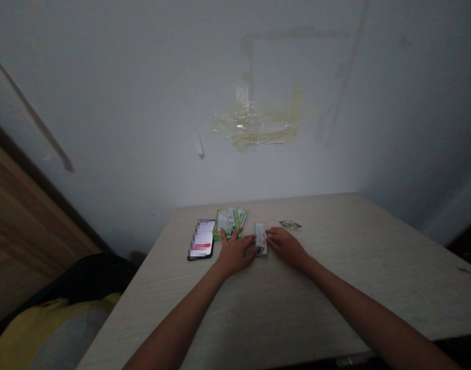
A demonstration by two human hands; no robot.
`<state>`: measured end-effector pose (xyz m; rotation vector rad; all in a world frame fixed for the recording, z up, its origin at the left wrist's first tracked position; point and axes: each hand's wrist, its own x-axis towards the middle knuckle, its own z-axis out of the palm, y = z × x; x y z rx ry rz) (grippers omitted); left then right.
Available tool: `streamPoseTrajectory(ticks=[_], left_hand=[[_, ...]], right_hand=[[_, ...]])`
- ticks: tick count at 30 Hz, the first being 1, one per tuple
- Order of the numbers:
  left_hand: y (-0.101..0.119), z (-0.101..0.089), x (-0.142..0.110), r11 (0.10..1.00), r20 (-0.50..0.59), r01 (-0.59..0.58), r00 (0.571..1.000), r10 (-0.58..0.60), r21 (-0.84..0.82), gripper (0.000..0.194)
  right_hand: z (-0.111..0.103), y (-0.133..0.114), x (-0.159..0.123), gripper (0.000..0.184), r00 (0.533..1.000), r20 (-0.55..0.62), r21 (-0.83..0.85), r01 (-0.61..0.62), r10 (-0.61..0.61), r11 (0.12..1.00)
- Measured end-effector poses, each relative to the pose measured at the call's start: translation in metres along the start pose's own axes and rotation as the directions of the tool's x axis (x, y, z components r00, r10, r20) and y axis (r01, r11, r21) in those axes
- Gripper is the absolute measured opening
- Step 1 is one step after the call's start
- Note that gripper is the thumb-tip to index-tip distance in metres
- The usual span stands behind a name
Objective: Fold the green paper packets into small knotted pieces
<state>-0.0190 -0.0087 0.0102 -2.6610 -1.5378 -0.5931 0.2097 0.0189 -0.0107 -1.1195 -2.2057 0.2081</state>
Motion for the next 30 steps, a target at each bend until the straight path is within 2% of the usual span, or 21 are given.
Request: streamPoseTrajectory(ticks=[8,18,22,30], left_hand=[[0.000,-0.001,0.001,1.000,0.009,-0.003,1.000,0.003,-0.010,0.038],[0.001,-0.001,0.001,1.000,0.020,0.004,1.000,-0.003,-0.010,0.036],[0.001,-0.001,0.000,1.000,0.026,0.012,1.000,-0.012,0.001,0.036],[0.000,-0.003,0.000,1.000,0.037,0.001,0.999,-0.001,0.001,0.036]], right_hand=[[-0.003,-0.007,0.000,0.023,0.999,-0.011,0.017,0.045,-0.045,0.999],[-0.004,-0.009,-0.002,0.026,0.994,0.077,-0.031,0.078,-0.076,0.996],[-0.012,-0.012,-0.002,0.030,0.982,0.164,-0.034,0.096,-0.089,0.995],[-0.027,-0.007,-0.001,0.033,0.932,0.361,0.021,0.012,-0.019,1.000]])
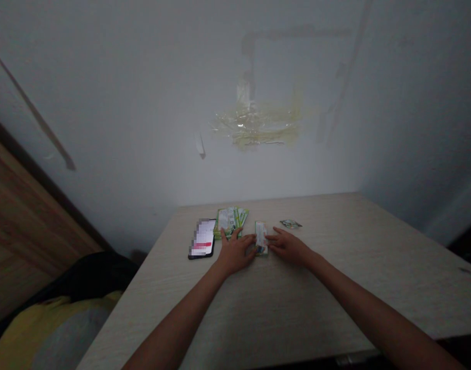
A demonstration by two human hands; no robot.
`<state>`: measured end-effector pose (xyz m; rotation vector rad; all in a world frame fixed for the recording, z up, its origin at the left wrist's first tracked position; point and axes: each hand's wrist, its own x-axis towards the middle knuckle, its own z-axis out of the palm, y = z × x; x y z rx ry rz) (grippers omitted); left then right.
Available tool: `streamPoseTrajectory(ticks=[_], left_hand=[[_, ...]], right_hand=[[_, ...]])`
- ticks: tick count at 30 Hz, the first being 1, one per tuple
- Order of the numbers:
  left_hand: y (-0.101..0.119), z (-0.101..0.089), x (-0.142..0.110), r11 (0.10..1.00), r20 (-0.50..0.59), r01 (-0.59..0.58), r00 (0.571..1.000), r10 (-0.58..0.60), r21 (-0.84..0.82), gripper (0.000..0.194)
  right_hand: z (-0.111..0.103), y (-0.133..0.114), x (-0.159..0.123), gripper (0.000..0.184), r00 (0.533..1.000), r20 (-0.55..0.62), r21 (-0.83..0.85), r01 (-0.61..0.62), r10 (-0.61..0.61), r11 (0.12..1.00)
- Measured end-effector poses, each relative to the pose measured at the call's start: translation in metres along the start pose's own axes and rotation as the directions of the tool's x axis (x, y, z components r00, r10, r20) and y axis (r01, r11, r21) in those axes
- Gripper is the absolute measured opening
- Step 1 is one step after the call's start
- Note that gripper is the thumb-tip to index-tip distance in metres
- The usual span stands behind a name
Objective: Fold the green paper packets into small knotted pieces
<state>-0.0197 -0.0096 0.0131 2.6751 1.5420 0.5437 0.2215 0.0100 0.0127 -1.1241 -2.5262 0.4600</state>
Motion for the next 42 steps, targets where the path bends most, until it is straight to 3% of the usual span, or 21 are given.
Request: streamPoseTrajectory(ticks=[8,18,33,42], left_hand=[[0.000,-0.001,0.000,1.000,0.005,-0.001,1.000,0.001,0.005,0.034],[0.000,0.000,0.000,1.000,0.010,0.003,1.000,-0.003,-0.014,0.035],[0.000,0.001,-0.001,1.000,-0.009,0.006,1.000,-0.006,0.018,0.034],[-0.006,0.000,0.001,1.000,0.049,0.004,0.999,-0.003,-0.022,0.034]], right_hand=[[-0.006,0.004,-0.004,0.038,0.992,0.125,0.093,-0.044,0.032,0.995],[-0.005,-0.001,-0.003,0.044,0.996,0.071,0.133,-0.060,0.050,0.989],[-0.013,-0.006,-0.007,0.043,0.972,0.228,0.172,-0.096,0.055,0.980],[-0.008,0.004,-0.007,0.042,0.990,0.133,0.240,-0.080,0.048,0.968]])
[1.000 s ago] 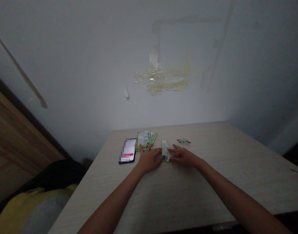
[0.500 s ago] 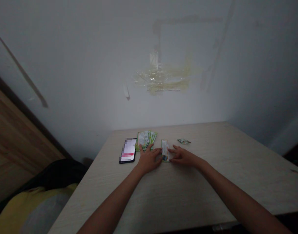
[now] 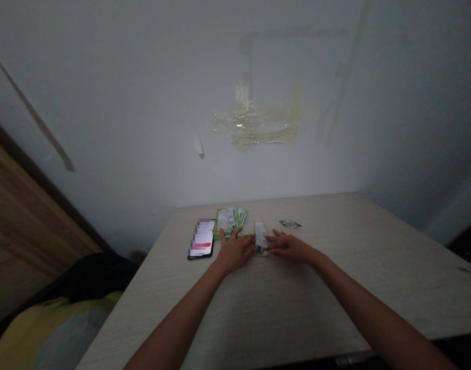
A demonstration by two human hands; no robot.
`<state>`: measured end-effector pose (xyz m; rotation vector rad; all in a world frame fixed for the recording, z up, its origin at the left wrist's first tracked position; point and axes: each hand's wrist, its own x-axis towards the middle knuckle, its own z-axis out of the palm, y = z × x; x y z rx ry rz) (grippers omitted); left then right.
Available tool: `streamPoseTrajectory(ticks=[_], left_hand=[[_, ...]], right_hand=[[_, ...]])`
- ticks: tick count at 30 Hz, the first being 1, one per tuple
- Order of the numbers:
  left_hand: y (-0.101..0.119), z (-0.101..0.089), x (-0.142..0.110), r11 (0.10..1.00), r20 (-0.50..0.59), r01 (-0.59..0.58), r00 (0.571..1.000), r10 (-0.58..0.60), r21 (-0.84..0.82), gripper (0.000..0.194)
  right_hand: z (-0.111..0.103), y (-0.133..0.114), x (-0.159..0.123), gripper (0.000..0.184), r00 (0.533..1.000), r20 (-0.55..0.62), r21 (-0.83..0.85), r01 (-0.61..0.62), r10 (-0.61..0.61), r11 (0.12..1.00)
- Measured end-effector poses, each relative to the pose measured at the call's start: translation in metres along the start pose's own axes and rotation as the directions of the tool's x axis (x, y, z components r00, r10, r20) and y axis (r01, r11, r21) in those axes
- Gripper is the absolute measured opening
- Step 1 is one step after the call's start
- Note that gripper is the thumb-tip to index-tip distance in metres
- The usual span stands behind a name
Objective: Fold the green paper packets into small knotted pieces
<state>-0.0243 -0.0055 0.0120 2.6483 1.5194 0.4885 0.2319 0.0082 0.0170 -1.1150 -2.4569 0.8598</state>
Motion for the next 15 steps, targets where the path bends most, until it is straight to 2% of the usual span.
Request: streamPoseTrajectory(ticks=[5,15], left_hand=[[-0.0018,0.0009,0.0020,1.000,0.009,0.015,1.000,-0.015,0.011,0.033],[0.0032,-0.0029,0.0019,1.000,-0.003,0.002,1.000,-0.002,0.019,0.041]], right_hand=[[0.0016,-0.0022,0.0001,0.039,1.000,0.003,-0.076,0.008,-0.007,0.997],[-0.0006,-0.0097,-0.0017,0.038,0.999,0.031,-0.105,0.013,-0.010,0.994]])
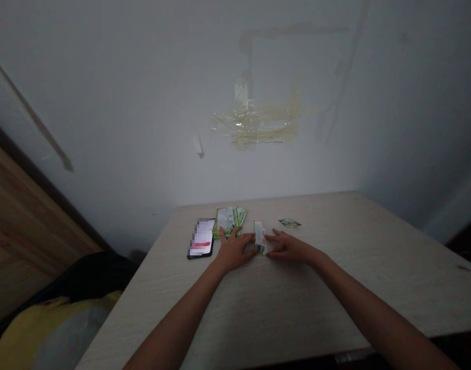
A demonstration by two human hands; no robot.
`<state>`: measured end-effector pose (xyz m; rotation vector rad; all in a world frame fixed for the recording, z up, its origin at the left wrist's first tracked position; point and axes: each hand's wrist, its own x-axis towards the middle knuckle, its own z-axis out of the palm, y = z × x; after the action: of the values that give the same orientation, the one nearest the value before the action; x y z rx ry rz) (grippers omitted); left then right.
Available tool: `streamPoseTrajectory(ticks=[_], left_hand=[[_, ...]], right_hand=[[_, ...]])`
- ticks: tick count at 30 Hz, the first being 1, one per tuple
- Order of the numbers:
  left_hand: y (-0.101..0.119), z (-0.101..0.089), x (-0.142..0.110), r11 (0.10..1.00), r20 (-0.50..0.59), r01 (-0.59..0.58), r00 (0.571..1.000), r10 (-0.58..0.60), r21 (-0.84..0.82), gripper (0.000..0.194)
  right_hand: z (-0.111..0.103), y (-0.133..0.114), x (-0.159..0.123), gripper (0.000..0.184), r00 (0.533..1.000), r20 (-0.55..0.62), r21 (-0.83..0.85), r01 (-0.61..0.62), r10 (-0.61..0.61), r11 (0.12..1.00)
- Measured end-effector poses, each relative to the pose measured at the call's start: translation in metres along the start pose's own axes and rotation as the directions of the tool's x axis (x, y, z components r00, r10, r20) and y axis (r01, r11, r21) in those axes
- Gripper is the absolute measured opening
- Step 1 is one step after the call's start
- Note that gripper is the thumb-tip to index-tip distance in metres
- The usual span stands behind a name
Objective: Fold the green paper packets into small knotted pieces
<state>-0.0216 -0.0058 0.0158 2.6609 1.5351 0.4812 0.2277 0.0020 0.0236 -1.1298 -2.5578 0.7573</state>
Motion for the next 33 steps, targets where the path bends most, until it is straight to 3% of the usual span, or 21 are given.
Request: streamPoseTrajectory(ticks=[16,25,33], left_hand=[[0.015,-0.002,-0.007,1.000,-0.069,0.000,0.998,0.000,0.004,0.034],[0.017,0.003,-0.006,1.000,-0.069,0.020,0.997,-0.019,0.017,0.042],[0.015,0.007,-0.005,1.000,-0.075,0.003,0.997,-0.001,0.028,0.044]], right_hand=[[0.002,0.015,0.004,0.040,0.998,-0.037,0.032,0.058,-0.056,0.998],[0.006,0.018,0.003,0.036,0.992,-0.090,-0.002,0.088,-0.087,0.996],[0.012,0.022,0.010,0.031,0.954,-0.299,-0.090,0.006,-0.032,0.996]])
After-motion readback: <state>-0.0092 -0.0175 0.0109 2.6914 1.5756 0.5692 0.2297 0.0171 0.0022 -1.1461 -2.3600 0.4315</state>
